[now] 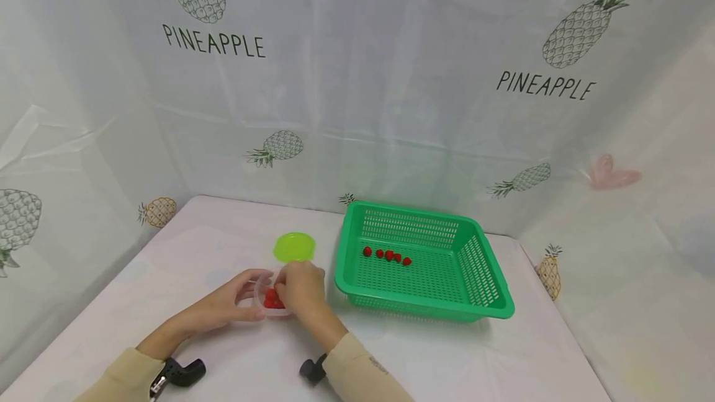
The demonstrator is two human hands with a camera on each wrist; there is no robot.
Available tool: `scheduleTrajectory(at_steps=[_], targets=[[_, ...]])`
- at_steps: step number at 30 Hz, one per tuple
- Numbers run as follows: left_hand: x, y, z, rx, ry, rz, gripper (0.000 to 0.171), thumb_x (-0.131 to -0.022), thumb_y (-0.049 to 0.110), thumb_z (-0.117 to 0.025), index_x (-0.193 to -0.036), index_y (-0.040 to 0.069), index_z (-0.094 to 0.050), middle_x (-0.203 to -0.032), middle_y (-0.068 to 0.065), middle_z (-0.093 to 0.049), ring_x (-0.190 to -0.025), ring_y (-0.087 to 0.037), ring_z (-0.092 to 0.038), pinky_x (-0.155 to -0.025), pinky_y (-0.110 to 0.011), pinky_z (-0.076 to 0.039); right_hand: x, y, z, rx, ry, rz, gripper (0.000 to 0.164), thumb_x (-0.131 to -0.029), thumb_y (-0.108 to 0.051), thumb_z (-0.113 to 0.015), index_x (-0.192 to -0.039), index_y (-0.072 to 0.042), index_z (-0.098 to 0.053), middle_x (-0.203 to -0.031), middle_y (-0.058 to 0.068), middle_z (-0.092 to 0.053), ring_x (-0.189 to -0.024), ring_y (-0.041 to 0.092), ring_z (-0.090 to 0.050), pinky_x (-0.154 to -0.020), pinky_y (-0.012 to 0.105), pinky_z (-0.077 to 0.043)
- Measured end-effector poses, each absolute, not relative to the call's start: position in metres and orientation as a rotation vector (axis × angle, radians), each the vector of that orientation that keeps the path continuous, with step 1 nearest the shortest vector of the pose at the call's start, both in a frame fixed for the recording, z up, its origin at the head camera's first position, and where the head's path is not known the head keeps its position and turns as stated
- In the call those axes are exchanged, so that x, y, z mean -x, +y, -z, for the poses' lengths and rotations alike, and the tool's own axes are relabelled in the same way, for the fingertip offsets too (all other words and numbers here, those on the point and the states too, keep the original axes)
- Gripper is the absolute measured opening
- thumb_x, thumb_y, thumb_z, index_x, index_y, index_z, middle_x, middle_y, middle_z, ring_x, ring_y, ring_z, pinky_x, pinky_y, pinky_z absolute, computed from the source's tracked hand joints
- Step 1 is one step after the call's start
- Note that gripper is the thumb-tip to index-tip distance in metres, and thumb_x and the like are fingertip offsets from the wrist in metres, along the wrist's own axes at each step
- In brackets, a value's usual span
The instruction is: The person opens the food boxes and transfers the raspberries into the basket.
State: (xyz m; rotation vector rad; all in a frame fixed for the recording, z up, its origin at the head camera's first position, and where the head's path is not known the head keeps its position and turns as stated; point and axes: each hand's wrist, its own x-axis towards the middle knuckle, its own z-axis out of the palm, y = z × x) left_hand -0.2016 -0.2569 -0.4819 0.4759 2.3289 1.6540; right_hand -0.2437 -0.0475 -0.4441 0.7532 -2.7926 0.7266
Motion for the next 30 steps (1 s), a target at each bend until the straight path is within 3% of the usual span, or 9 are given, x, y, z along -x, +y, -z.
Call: scheduleTrajectory(at_steps=[5,11,19,26,30], targets=[[0.203,-0.255,0.481,-0.445,2.343,-1.633,0.087,-0.092,0.03,-0.085,-0.16,0.008,-0.036,-0.166,-0.019,-0.036,-0.149,-0.045,-0.042,-0.119,-0.056,-0.041,0.239,-0.041,0.434,-0.805,-2.757,-0.733,0.007,-0.092,-0.019,-0.086,-0.086,-0.015,-0.084,-0.077,-0.006,-0.076,-0.081,0.013,-0.065,-0.072,0.024,-0.051],[0.204,-0.255,0.485,-0.408,2.338,-1.625,0.085,-0.093,0.031,-0.084,-0.16,0.01,-0.037,-0.166,-0.015,-0.037,-0.151,-0.043,-0.04,-0.119,-0.056,-0.041,0.23,-0.027,0.414,-0.898,-2.767,-0.904,0.005,-0.094,-0.013,-0.083,-0.089,-0.012,-0.084,-0.083,-0.005,-0.078,-0.086,0.016,-0.066,-0.063,0.015,-0.051],[0.203,-0.254,0.486,-0.392,2.357,-1.625,0.087,-0.092,0.032,-0.085,-0.161,0.009,-0.036,-0.166,-0.016,-0.039,-0.15,-0.044,-0.039,-0.121,-0.058,-0.038,0.233,0.008,0.376,-1.019,-2.777,-1.05,0.005,-0.097,-0.015,-0.079,-0.095,-0.015,-0.084,-0.086,-0.011,-0.077,-0.086,0.005,-0.067,-0.07,0.022,-0.054],[0.202,-0.253,0.483,-0.373,2.384,-1.597,0.086,-0.092,0.033,-0.085,-0.16,0.011,-0.038,-0.167,-0.014,-0.039,-0.151,-0.043,-0.039,-0.122,-0.055,-0.037,0.246,0.061,0.326,-1.073,-2.786,-1.131,0.004,-0.098,-0.019,-0.079,-0.099,-0.02,-0.084,-0.09,-0.014,-0.078,-0.092,0.012,-0.074,-0.081,0.029,-0.059],[0.201,-0.254,0.484,-0.381,2.379,-1.605,0.086,-0.092,0.033,-0.085,-0.16,0.011,-0.038,-0.167,-0.013,-0.038,-0.152,-0.043,-0.038,-0.123,-0.055,-0.035,0.265,0.092,0.302,-1.025,-2.868,-1.137,0.006,-0.099,-0.018,-0.078,-0.102,-0.02,-0.083,-0.095,-0.008,-0.08,-0.087,0.018,-0.077,-0.073,0.031,-0.06]])
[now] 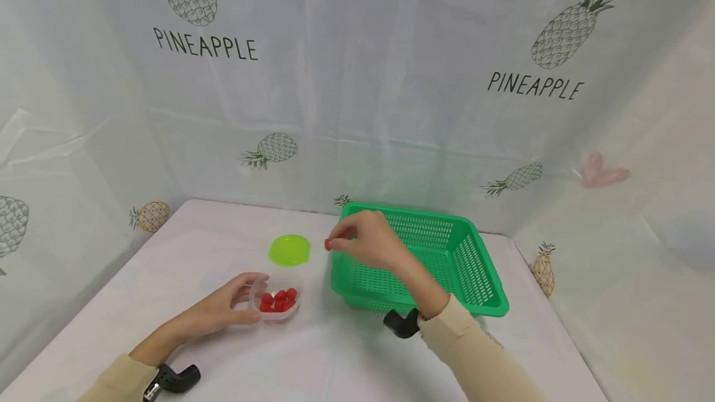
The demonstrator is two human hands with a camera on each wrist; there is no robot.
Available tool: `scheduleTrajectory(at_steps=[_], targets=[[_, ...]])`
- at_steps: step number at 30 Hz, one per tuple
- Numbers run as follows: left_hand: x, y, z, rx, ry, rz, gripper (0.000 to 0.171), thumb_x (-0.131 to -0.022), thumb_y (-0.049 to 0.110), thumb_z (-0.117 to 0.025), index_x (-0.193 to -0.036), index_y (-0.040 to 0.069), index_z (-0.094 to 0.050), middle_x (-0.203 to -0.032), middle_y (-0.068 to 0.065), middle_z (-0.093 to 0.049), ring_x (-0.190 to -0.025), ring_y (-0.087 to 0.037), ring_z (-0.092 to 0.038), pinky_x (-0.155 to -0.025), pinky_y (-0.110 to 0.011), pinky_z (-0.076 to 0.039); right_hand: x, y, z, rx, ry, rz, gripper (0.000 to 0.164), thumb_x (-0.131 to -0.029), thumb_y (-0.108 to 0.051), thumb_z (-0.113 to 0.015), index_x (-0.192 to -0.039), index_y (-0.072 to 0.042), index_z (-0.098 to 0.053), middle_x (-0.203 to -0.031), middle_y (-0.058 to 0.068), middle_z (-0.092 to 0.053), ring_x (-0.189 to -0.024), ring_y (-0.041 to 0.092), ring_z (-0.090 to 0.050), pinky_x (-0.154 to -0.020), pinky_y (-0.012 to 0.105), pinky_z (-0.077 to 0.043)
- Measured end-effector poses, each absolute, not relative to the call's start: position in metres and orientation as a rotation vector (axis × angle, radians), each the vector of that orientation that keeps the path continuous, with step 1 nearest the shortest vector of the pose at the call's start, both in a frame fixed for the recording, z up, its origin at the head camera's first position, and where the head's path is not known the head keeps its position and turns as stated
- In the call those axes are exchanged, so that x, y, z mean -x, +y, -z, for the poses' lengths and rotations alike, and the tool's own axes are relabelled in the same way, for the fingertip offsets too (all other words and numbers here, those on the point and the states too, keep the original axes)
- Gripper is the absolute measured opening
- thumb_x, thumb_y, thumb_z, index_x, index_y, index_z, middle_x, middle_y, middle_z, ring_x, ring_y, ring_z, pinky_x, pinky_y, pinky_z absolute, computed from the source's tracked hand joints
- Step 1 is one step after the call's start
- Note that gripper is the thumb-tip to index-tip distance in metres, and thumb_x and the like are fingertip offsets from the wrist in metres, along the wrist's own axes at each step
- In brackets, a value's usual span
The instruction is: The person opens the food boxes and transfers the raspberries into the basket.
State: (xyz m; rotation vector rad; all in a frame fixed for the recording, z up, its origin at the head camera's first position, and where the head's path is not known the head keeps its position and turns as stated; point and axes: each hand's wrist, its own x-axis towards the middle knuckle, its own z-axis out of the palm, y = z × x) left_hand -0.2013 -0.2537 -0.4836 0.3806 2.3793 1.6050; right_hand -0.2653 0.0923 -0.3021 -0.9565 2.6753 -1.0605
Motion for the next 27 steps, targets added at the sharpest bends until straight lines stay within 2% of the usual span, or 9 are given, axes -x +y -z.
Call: scheduleTrajectory(at_steps=[3,7,10,14,17,20,22,27], targets=[[0.202,-0.254,0.483,-0.391,2.379,-1.611,0.086,-0.092,0.032,-0.085,-0.16,0.011,-0.037,-0.167,-0.014,-0.038,-0.152,-0.044,-0.037,-0.123,-0.057,-0.034,0.285,0.117,0.293,0.894,2.699,1.007,0.007,-0.1,-0.02,-0.076,-0.104,-0.019,-0.082,-0.097,-0.007,-0.08,-0.089,0.015,-0.076,-0.077,0.035,-0.06],[0.203,-0.254,0.484,-0.392,2.386,-1.605,0.086,-0.092,0.031,-0.086,-0.16,0.01,-0.037,-0.166,-0.014,-0.039,-0.151,-0.044,-0.038,-0.123,-0.057,-0.034,0.312,0.146,0.292,0.86,2.725,0.936,0.01,-0.102,-0.021,-0.075,-0.107,-0.016,-0.082,-0.102,-0.004,-0.08,-0.1,0.015,-0.075,-0.091,0.041,-0.059],[0.203,-0.254,0.486,-0.394,2.39,-1.597,0.086,-0.092,0.031,-0.085,-0.16,0.01,-0.037,-0.166,-0.014,-0.039,-0.151,-0.043,-0.038,-0.123,-0.055,-0.035,0.329,0.165,0.293,0.864,2.746,0.88,0.012,-0.102,-0.019,-0.073,-0.108,-0.012,-0.081,-0.104,0.001,-0.08,-0.102,0.023,-0.074,-0.09,0.044,-0.059],[0.202,-0.255,0.488,-0.418,2.404,-1.594,0.086,-0.092,0.031,-0.085,-0.16,0.01,-0.037,-0.166,-0.015,-0.039,-0.15,-0.042,-0.041,-0.122,-0.046,-0.039,0.352,0.184,0.296,0.88,2.779,0.812,0.013,-0.102,-0.017,-0.073,-0.107,-0.008,-0.081,-0.104,0.004,-0.08,-0.098,0.025,-0.073,-0.088,0.045,-0.059],[0.202,-0.255,0.487,-0.433,2.412,-1.588,0.085,-0.092,0.031,-0.085,-0.16,0.01,-0.037,-0.166,-0.016,-0.039,-0.149,-0.043,-0.041,-0.121,-0.046,-0.04,0.369,0.195,0.301,0.891,2.797,0.762,0.011,-0.102,-0.016,-0.074,-0.104,-0.007,-0.081,-0.103,0.005,-0.079,-0.095,0.023,-0.073,-0.086,0.045,-0.059],[0.203,-0.253,0.484,-0.426,2.411,-1.586,0.085,-0.092,0.031,-0.085,-0.159,0.009,-0.038,-0.166,-0.015,-0.039,-0.15,-0.044,-0.04,-0.122,-0.055,-0.036,0.379,0.207,0.309,0.891,2.784,0.71,0.012,-0.101,-0.014,-0.074,-0.102,-0.005,-0.082,-0.101,0.008,-0.08,-0.094,0.026,-0.074,-0.086,0.048,-0.06],[0.203,-0.252,0.484,-0.424,2.408,-1.587,0.085,-0.092,0.031,-0.085,-0.159,0.009,-0.038,-0.165,-0.015,-0.04,-0.15,-0.044,-0.04,-0.122,-0.056,-0.036,0.384,0.215,0.315,0.865,2.76,0.666,0.012,-0.101,-0.014,-0.074,-0.103,-0.005,-0.082,-0.101,0.008,-0.08,-0.095,0.028,-0.075,-0.087,0.049,-0.06],[0.203,-0.252,0.486,-0.435,2.412,-1.58,0.084,-0.093,0.031,-0.084,-0.159,0.008,-0.038,-0.165,-0.015,-0.04,-0.149,-0.043,-0.042,-0.121,-0.047,-0.041,0.393,0.227,0.329,0.766,2.681,0.612,0.014,-0.102,-0.013,-0.073,-0.104,-0.003,-0.081,-0.101,0.009,-0.08,-0.097,0.03,-0.075,-0.091,0.054,-0.06]])
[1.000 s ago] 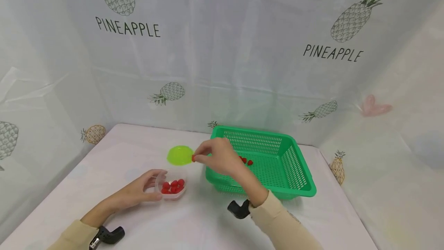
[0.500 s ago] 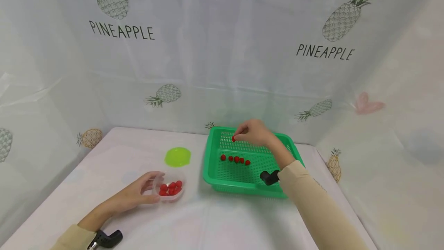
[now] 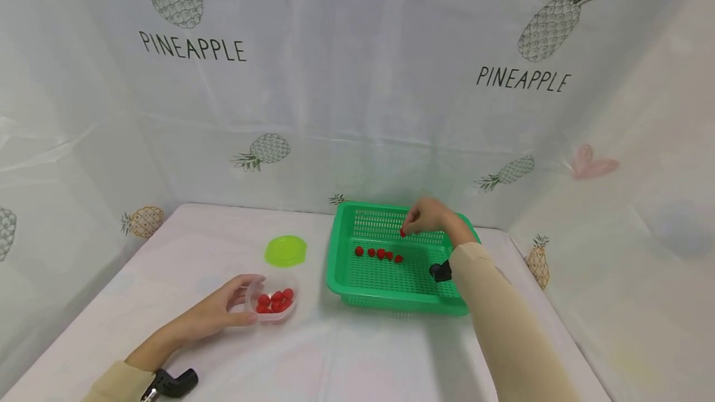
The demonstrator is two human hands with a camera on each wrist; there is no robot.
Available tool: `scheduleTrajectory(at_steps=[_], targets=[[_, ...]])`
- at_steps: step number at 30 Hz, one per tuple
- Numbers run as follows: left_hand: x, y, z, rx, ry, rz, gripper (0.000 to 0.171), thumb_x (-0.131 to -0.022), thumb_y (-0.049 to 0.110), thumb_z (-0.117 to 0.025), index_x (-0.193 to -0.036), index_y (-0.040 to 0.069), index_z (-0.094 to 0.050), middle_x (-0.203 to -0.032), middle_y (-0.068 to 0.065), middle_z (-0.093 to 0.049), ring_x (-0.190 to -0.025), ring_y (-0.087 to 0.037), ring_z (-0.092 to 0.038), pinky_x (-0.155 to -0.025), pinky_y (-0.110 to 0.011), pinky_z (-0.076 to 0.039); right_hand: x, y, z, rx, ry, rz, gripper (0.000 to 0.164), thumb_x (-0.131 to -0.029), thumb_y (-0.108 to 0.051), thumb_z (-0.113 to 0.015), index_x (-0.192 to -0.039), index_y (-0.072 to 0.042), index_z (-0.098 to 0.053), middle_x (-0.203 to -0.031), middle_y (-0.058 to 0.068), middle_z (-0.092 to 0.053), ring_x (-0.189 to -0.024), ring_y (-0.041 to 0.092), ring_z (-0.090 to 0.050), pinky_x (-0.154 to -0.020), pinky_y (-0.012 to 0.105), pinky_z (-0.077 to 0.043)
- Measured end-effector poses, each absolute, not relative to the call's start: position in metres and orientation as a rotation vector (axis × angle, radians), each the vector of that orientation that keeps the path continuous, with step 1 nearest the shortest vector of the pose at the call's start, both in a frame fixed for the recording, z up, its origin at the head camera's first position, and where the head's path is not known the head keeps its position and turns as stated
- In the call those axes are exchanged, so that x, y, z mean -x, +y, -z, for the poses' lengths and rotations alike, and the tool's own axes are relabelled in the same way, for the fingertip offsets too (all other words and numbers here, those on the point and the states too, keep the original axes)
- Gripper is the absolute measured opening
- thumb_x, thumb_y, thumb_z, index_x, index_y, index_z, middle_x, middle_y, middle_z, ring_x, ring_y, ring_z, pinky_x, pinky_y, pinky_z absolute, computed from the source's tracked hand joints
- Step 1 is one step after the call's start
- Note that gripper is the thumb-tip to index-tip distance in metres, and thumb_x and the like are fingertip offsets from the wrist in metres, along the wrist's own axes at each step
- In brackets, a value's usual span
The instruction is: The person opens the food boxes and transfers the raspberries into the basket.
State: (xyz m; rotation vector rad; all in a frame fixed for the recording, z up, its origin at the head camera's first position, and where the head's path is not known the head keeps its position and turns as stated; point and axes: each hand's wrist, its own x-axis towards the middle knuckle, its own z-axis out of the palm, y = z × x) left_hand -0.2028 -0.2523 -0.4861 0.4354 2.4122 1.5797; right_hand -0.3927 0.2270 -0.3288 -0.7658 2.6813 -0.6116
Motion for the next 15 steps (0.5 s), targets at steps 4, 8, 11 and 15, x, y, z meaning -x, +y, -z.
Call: scheduleTrajectory(at_steps=[4,8,11,15], targets=[[0.202,-0.253,0.487,-0.443,2.415,-1.585,0.084,-0.093,0.03,-0.084,-0.159,0.008,-0.038,-0.165,-0.016,-0.04,-0.149,-0.042,-0.042,-0.12,-0.042,-0.041,0.398,0.231,0.338,0.747,2.652,0.611,0.015,-0.102,-0.012,-0.071,-0.104,-0.001,-0.081,-0.101,0.011,-0.079,-0.094,0.029,-0.075,-0.09,0.055,-0.061],[0.202,-0.253,0.487,-0.431,2.412,-1.589,0.084,-0.093,0.031,-0.084,-0.16,0.009,-0.038,-0.165,-0.014,-0.04,-0.15,-0.043,-0.041,-0.122,-0.052,-0.037,0.399,0.236,0.35,0.693,2.629,0.628,0.017,-0.103,-0.014,-0.07,-0.108,0.0,-0.08,-0.102,0.011,-0.078,-0.093,0.03,-0.073,-0.084,0.049,-0.061],[0.202,-0.253,0.487,-0.417,2.405,-1.588,0.085,-0.093,0.032,-0.084,-0.16,0.009,-0.037,-0.166,-0.014,-0.039,-0.15,-0.043,-0.04,-0.123,-0.057,-0.034,0.397,0.243,0.358,0.605,2.585,0.691,0.02,-0.105,-0.014,-0.068,-0.111,0.002,-0.077,-0.105,0.012,-0.077,-0.094,0.031,-0.07,-0.082,0.045,-0.058],[0.202,-0.253,0.488,-0.414,2.41,-1.585,0.085,-0.093,0.032,-0.084,-0.16,0.01,-0.038,-0.166,-0.014,-0.04,-0.15,-0.042,-0.04,-0.123,-0.057,-0.034,0.394,0.251,0.366,0.464,2.52,0.804,0.023,-0.107,-0.015,-0.066,-0.116,0.004,-0.074,-0.107,0.013,-0.073,-0.095,0.026,-0.065,-0.09,0.049,-0.056]])
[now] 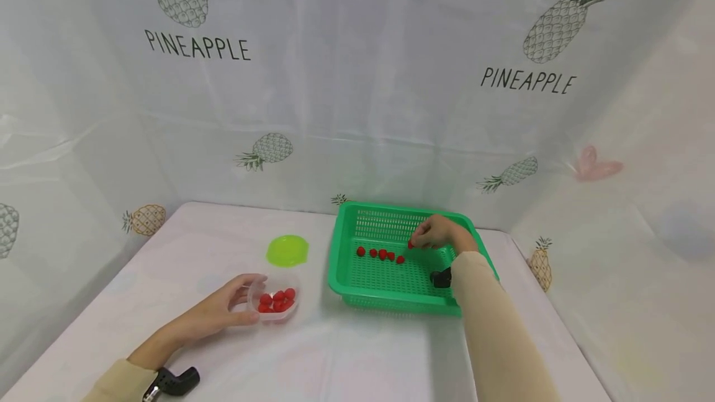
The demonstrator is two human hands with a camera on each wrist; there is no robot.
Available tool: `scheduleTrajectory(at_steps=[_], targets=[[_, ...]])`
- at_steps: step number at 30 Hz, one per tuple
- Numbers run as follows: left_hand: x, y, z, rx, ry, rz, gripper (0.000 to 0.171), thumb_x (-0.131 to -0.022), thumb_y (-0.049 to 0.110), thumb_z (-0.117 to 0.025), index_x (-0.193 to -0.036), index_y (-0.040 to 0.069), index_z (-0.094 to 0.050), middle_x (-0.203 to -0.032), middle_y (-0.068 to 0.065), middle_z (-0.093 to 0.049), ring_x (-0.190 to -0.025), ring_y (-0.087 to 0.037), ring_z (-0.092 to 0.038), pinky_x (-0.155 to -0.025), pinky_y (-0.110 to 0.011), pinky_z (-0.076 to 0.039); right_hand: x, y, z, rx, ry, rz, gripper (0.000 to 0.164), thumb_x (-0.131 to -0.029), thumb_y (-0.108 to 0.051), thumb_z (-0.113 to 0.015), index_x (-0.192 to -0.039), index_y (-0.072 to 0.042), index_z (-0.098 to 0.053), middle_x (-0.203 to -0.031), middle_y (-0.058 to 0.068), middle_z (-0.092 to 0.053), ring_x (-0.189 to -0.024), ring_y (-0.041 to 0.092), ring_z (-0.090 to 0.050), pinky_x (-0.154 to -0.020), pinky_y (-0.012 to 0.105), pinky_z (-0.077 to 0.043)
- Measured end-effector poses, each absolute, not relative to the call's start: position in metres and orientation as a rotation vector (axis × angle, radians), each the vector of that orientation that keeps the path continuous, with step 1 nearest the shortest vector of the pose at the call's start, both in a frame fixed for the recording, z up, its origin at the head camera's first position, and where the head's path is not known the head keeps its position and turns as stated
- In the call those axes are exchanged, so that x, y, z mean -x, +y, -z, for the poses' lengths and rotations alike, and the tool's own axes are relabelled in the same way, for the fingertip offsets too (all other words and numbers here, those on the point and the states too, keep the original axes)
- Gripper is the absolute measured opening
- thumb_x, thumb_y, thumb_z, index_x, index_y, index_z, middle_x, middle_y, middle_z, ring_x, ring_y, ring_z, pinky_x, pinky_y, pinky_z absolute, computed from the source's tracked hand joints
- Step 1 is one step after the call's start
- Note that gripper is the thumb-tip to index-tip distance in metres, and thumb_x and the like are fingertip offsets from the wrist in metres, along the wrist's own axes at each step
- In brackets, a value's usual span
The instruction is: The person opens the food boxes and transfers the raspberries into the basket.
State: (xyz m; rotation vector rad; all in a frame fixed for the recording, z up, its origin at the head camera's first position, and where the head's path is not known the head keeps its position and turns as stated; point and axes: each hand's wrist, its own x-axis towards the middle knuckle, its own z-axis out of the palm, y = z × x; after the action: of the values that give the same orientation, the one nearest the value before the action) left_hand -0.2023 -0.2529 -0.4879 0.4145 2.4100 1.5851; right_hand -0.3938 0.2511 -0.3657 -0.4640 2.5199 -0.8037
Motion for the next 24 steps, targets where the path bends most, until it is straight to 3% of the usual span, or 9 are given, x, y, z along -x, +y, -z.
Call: scheduleTrajectory(at_steps=[5,10,18,24], targets=[[0.202,-0.253,0.488,-0.415,2.413,-1.582,0.084,-0.093,0.032,-0.085,-0.16,0.011,-0.038,-0.166,-0.013,-0.04,-0.15,-0.041,-0.041,-0.122,-0.056,-0.035,0.392,0.26,0.378,0.392,2.464,0.865,0.024,-0.106,-0.016,-0.067,-0.12,0.003,-0.073,-0.11,0.01,-0.072,-0.102,0.024,-0.065,-0.102,0.056,-0.055],[0.203,-0.254,0.487,-0.414,2.399,-1.598,0.084,-0.092,0.031,-0.085,-0.16,0.011,-0.038,-0.166,-0.013,-0.04,-0.15,-0.041,-0.041,-0.123,-0.057,-0.034,0.393,0.262,0.387,0.369,2.473,0.854,0.022,-0.105,-0.015,-0.069,-0.116,0.002,-0.075,-0.109,0.011,-0.073,-0.101,0.026,-0.067,-0.098,0.054,-0.057],[0.203,-0.253,0.486,-0.414,2.385,-1.602,0.085,-0.093,0.031,-0.085,-0.16,0.011,-0.037,-0.166,-0.013,-0.039,-0.151,-0.042,-0.04,-0.123,-0.057,-0.034,0.393,0.258,0.393,0.378,2.467,0.81,0.022,-0.104,-0.016,-0.07,-0.119,0.001,-0.075,-0.119,0.013,-0.075,-0.114,0.032,-0.071,-0.103,0.055,-0.056],[0.203,-0.253,0.487,-0.419,2.38,-1.607,0.085,-0.093,0.03,-0.085,-0.16,0.01,-0.037,-0.166,-0.014,-0.039,-0.15,-0.042,-0.04,-0.123,-0.057,-0.034,0.391,0.251,0.394,0.407,2.48,0.721,0.021,-0.104,-0.017,-0.07,-0.117,-0.001,-0.076,-0.116,0.01,-0.075,-0.104,0.026,-0.07,-0.096,0.051,-0.058]])
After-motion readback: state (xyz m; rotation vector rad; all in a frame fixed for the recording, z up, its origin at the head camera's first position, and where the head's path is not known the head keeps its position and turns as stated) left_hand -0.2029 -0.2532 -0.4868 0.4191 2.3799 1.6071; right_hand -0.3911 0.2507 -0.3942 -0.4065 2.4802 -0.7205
